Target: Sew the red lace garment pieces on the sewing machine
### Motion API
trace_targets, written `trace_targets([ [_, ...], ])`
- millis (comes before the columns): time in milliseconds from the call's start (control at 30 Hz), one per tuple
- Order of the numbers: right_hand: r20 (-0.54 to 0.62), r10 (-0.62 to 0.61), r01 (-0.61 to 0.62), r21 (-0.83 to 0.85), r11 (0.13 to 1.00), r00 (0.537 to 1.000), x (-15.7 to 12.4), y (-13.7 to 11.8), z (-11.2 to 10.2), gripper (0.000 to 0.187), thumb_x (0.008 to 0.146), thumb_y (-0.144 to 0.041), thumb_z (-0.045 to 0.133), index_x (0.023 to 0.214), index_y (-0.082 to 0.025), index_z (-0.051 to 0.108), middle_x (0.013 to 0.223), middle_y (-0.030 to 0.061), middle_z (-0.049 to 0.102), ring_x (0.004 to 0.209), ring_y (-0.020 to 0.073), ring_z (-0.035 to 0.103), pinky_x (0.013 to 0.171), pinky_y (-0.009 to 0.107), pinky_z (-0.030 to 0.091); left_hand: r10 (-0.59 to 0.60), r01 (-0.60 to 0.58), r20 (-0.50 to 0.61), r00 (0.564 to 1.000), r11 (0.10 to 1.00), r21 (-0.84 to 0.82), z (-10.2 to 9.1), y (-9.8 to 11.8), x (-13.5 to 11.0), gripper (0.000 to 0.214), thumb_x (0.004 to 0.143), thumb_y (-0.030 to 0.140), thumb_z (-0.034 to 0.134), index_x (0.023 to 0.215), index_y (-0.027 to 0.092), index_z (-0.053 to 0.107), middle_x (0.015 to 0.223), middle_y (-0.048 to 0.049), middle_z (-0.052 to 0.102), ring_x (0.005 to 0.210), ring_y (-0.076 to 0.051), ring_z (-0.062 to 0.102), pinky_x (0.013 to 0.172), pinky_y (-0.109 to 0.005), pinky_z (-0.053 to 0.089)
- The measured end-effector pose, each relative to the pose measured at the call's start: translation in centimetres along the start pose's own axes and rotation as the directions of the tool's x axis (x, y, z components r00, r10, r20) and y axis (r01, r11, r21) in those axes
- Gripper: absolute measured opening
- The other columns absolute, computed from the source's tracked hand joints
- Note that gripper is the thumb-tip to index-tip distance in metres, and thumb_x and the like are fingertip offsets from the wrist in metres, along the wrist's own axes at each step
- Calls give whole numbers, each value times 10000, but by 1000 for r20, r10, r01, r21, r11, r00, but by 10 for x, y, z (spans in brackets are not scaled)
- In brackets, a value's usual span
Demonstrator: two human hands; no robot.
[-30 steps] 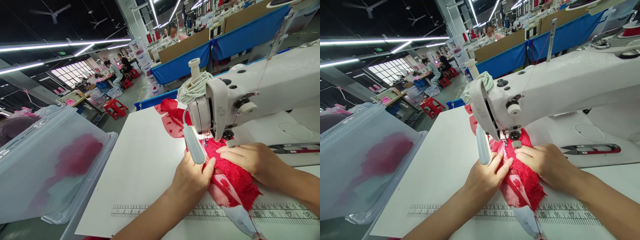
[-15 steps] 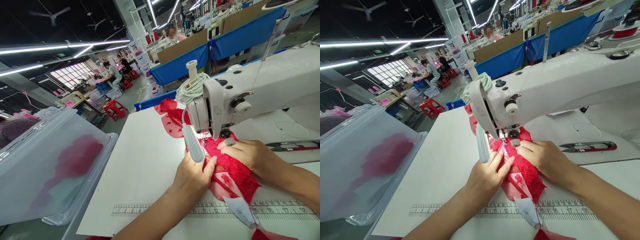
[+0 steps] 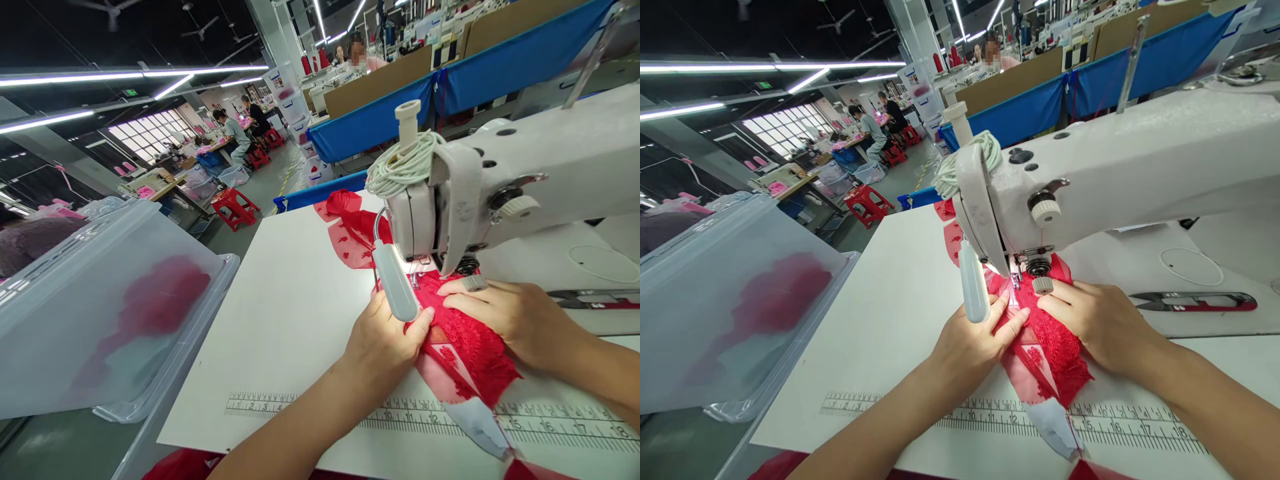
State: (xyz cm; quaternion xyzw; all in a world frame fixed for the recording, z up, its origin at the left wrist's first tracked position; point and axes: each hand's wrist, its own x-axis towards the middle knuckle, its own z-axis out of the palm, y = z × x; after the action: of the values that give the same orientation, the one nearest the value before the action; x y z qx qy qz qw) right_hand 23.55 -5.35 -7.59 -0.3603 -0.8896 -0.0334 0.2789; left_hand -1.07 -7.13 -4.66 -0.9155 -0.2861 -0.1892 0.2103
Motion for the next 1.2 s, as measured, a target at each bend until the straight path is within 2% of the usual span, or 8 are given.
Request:
trace_targets([
  [200, -28, -112, 112, 3, 994, 993, 5, -5, -1, 326, 960, -90, 353, 1016, -237, 639, 1020, 33, 733, 666, 164, 565, 565, 311, 368, 24, -25, 16, 1000, 1000, 2, -2, -3, 5, 281, 988, 41, 438, 1112, 102, 683, 981, -131, 733, 935, -223, 704, 881, -424, 610],
  [333, -10, -127, 127, 38, 991, 992, 7, -6, -2, 293, 971, -103, 360, 823, -220, 585, 906, 17, 695, 574, 137, 492, 537, 310, 331, 35, -27, 114, 993, 997, -74, -10, -2, 10, 299, 979, 23, 391, 1004, 71, 685, 817, -84, 667, 729, -186, 651, 673, -334, 587],
  [467, -6, -100, 100, 67, 993, 995, 5, -5, 0, 276, 881, -32, 376, 812, -220, 566, 891, 31, 686, 608, 149, 536, 548, 311, 344, -60, 118, 241, 969, 964, -237, -18, -2, 10, 456, 1052, 355, 330, 1166, 56, 655, 885, -124, 655, 708, -224, 625, 615, -377, 570],
  [533, -9, -93, 93, 73, 993, 996, 3, -5, 2, 248, 881, -49, 396, 817, -223, 560, 885, 35, 684, 606, 155, 540, 544, 314, 343, -90, 156, 234, 968, 947, -282, -20, 0, 9, 744, 1055, 586, 159, 1258, 42, 624, 941, -152, 671, 748, -251, 641, 621, -394, 573],
  [633, -20, -78, 79, 67, 995, 997, 1, -5, 5, 222, 909, -92, 413, 813, -222, 565, 880, 48, 688, 605, 163, 554, 533, 317, 348, -126, 169, 175, 976, 952, -256, -17, 5, 7, 965, 989, 707, -17, 1247, 55, 645, 982, -170, 692, 743, -251, 651, 622, -385, 568],
  [900, -19, -86, 87, 70, 994, 996, 0, -4, 9, 254, 928, -114, 417, 924, -216, 650, 1111, 60, 756, 719, 188, 659, 582, 321, 463, -121, 149, 143, 982, 969, -198, -8, 11, -3, 897, 981, 752, 166, 1326, 63, 625, 1209, -235, 679, 898, -300, 671, 682, -404, 593],
  [1067, -54, -33, 33, -4, 999, 998, -1, -5, 8, 286, 870, -80, 433, 965, -223, 662, 973, 30, 784, 647, 187, 661, 507, 320, 422, -137, 159, 128, 982, 971, -177, -5, 12, -6, 844, 983, 748, 238, 1319, 84, 637, 1196, -234, 681, 907, -307, 664, 694, -417, 595],
  [1200, 4, -37, 37, 4, 999, 999, 1, -7, 3, 241, 876, -92, 470, 927, -213, 672, 981, 48, 781, 677, 186, 677, 527, 312, 454, -121, 139, 117, 986, 977, -164, -4, 11, -7, 810, 990, 731, 264, 1316, 92, 641, 1211, -223, 678, 955, -324, 660, 704, -417, 591],
])
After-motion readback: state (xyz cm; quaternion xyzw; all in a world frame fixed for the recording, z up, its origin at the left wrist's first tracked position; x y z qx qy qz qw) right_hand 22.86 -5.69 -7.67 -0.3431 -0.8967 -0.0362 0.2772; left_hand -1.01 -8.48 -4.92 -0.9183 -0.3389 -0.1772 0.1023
